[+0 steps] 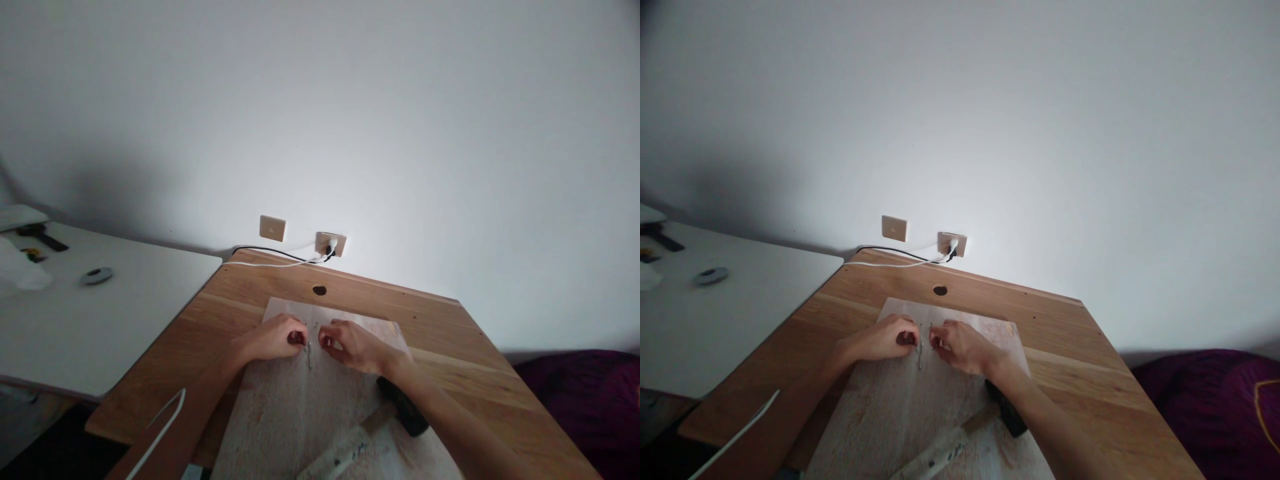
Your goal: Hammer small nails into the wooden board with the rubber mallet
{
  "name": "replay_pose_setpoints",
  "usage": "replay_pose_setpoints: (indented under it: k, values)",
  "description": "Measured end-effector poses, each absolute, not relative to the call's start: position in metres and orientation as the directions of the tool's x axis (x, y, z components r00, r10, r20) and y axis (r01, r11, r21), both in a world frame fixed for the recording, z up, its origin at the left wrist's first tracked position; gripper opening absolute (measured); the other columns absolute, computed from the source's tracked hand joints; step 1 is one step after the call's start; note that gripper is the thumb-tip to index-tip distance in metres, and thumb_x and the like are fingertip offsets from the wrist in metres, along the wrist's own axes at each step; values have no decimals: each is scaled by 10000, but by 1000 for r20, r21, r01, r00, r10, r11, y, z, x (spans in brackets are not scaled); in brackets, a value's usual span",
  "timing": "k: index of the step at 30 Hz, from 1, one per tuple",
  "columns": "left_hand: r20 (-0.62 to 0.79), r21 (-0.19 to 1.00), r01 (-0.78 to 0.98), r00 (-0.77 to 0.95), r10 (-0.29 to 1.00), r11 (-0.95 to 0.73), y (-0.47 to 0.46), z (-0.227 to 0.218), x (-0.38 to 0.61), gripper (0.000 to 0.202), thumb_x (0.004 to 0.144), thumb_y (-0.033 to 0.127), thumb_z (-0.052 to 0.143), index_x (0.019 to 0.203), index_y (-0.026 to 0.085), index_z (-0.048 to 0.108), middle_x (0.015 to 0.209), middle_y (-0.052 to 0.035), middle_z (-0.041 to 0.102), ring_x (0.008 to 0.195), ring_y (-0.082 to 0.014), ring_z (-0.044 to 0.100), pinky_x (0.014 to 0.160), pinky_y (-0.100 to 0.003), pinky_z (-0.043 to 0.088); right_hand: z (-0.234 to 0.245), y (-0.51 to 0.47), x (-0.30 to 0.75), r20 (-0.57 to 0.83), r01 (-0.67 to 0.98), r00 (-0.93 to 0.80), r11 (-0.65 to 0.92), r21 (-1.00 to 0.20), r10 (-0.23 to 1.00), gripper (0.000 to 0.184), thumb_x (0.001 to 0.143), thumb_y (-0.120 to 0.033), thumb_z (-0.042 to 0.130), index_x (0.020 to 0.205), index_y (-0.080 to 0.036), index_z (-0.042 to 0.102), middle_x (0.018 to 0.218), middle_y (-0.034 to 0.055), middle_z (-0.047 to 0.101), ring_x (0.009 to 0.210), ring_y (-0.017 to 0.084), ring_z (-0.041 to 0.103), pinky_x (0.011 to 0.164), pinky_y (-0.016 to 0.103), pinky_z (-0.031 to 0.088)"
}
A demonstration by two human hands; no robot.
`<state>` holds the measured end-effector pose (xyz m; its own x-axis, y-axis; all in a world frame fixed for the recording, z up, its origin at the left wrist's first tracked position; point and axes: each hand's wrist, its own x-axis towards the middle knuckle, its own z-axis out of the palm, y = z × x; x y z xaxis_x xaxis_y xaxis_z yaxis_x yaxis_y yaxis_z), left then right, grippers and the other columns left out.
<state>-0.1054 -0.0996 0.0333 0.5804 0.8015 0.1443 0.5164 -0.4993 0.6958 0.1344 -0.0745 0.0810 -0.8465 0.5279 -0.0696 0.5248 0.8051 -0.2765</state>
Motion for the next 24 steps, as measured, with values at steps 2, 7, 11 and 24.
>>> replay_pose_setpoints:
  k: [2, 7, 11, 24]
  values:
    - [140, 696, 524, 572, 808, -491, -100, 33, -105, 211, 707, 46, 600, 804, 177, 733, 799, -10, 685, 721, -144, 609, 677, -220, 422, 77, -77, 133, -51, 485, -868, 825, -290, 493, 145, 913, -109, 598, 968, -198, 699, 934, 40, 726, 898, 166, 655, 789, 242, 475]
    - [126, 705, 528, 564, 816, -474, -100, 33, -104, 221, 701, 47, 587, 805, 178, 731, 775, -2, 675, 717, -142, 608, 658, -207, 419, 71, -79, 129, -15, 444, -888, 850, -281, 459, 186, 939, -102, 579, 969, -200, 734, 990, 60, 714, 898, 168, 655, 791, 253, 481]
    - [141, 700, 523, 566, 812, -486, -100, 33, -105, 234, 704, 42, 578, 818, 176, 733, 782, 0, 685, 710, -137, 613, 657, -208, 417, 69, -79, 126, -3, 446, -887, 857, -257, 461, 215, 951, -99, 558, 990, -195, 747, 973, 68, 711, 874, 174, 659, 767, 257, 482]
    - [144, 688, 532, 566, 812, -493, -102, 36, -104, 229, 724, 40, 594, 830, 182, 738, 822, -10, 720, 748, -153, 634, 708, -225, 441, 70, -80, 117, -3, 481, -872, 855, -194, 490, 176, 952, -99, 538, 981, -163, 700, 946, 80, 715, 872, 188, 643, 766, 271, 461]
